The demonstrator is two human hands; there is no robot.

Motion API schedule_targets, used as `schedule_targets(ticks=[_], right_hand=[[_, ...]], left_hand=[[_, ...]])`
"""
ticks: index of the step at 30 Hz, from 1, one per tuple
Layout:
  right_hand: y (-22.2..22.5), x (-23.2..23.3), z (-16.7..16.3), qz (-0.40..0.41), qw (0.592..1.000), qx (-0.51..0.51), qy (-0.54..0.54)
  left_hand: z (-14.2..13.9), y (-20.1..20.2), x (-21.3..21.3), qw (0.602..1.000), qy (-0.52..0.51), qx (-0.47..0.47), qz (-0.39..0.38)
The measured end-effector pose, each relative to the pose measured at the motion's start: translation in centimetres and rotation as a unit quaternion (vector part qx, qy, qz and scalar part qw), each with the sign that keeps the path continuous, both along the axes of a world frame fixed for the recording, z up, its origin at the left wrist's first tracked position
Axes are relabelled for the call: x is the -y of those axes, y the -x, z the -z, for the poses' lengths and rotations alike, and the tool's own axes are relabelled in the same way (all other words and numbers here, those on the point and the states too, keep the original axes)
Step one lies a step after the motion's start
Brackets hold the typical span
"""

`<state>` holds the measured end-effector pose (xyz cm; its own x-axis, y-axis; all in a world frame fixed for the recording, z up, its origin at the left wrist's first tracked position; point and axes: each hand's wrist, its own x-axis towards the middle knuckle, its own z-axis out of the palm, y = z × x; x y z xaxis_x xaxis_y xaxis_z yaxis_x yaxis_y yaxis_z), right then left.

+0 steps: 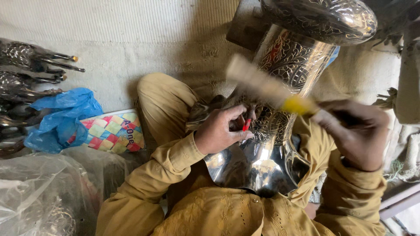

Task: The person sits on the floor holding a large brass vase-like object on their lap and engraves decorative floral patterns into its surface, striking a chisel with a wooden mallet while repositioning the chisel along the design. Finished engraved metal pieces lie on the floor beside them.

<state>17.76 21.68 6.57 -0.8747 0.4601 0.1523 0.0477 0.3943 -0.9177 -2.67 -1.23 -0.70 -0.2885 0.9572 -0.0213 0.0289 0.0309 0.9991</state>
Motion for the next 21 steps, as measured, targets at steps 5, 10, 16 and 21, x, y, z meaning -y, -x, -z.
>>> schedule_targets(ticks=[5, 10, 16, 21], right_hand=[[0.1, 0.6, -0.6, 0.053, 0.996, 0.048, -0.062], [-0.2, 0.6, -0.6, 0.029, 0.997, 0.035, -0.063], [-0.4, 0.3, -0.1, 0.028, 0.998, 0.022, -0.059], [-1.5, 1.0, -0.2, 0.066, 0.986, 0.091, -0.124]], left_hand=[[0.0, -0.1, 0.2, 1.000, 0.017, 0.013, 0.007], [0.5, -0.1, 0.0, 1.000, -0.030, -0.008, -0.002], [0.8, -0.1, 0.0, 0.999, -0.018, -0.021, 0.018], [0.4, 0.4, 0.1, 0.999, -0.010, -0.026, 0.028]])
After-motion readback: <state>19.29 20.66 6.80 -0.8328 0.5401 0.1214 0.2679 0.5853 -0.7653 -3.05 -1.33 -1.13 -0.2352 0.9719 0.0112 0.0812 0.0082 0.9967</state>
